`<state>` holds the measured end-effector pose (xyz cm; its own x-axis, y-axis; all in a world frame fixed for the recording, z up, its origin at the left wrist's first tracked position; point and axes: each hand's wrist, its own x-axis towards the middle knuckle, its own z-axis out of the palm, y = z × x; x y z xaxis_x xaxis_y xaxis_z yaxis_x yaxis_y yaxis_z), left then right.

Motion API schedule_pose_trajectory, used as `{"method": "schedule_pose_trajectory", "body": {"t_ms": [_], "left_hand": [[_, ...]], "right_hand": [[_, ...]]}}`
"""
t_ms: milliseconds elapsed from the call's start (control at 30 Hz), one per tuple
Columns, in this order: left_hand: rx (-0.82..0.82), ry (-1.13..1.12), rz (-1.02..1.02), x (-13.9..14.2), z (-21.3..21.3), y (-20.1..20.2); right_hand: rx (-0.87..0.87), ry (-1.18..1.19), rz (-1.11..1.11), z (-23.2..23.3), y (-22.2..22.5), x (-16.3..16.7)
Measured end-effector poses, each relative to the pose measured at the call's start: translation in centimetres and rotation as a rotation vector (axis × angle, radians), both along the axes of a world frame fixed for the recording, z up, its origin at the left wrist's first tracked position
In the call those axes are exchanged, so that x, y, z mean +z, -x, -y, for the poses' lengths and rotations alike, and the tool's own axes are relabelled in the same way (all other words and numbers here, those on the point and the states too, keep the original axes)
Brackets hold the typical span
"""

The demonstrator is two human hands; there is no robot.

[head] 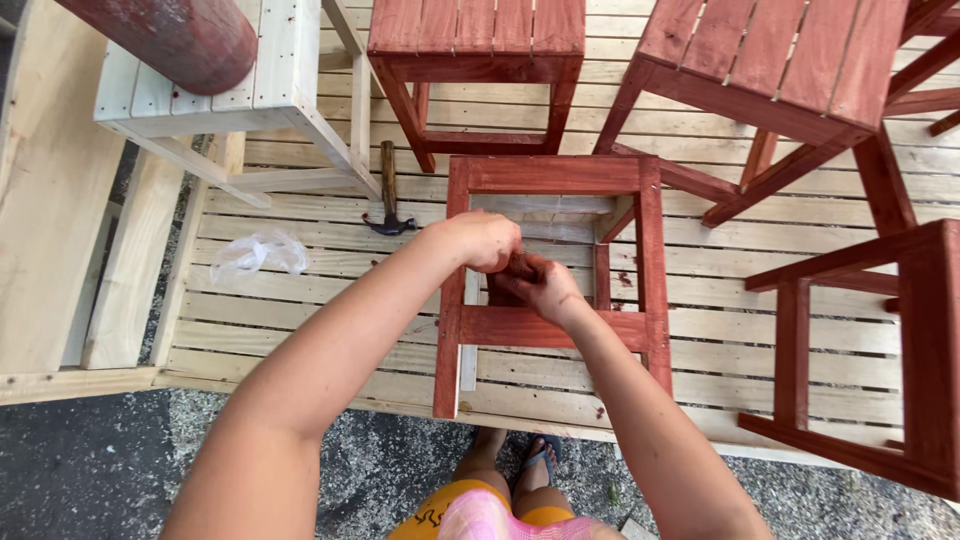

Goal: The person rubs reddish-brown stain onto a wooden stool frame using a cloth. They work methodically on the legs and crossbars, repositioning the stool to reach different sides. Other finished stools and a hammer are visible nearby.

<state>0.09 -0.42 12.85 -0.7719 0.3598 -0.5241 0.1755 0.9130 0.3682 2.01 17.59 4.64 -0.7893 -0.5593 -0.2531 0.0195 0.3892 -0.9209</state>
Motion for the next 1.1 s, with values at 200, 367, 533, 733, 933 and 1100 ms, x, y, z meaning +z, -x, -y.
{"method": "schedule_pose_trajectory", "body": {"t_ms": [200,367,533,733,933,1100], "left_hand": [[0.922,-1.081,-0.117,-7.1,9.0,-4.9],[1.405,-0.696,0.218,-13.1,10.8,-7.5],[1.371,-0.668,0.594,-15.6,9.1,-10.2],[1.275,-0.934,0.611,-15.9,8.7,-12.6],[1.390,-0.827,0.667,-16.7,8.7,-12.0],[1.308,-0.928,0.661,-17.4,9.0,-12.2]], "right_hand": [[-0.329,0.221,0.475,2.4,2.1,-2.9],[-0.220,0.001,0.487,6.3,0.3,-4.6],[0.019,-0.044,0.361,7.0,-0.7,-6.1],[0.102,0.104,0.453,5.3,-0.3,-7.3],[0.345,0.034,0.300,4.1,-0.6,-8.2],[0.152,0.082,0.384,2.3,0.7,-6.6]]}}
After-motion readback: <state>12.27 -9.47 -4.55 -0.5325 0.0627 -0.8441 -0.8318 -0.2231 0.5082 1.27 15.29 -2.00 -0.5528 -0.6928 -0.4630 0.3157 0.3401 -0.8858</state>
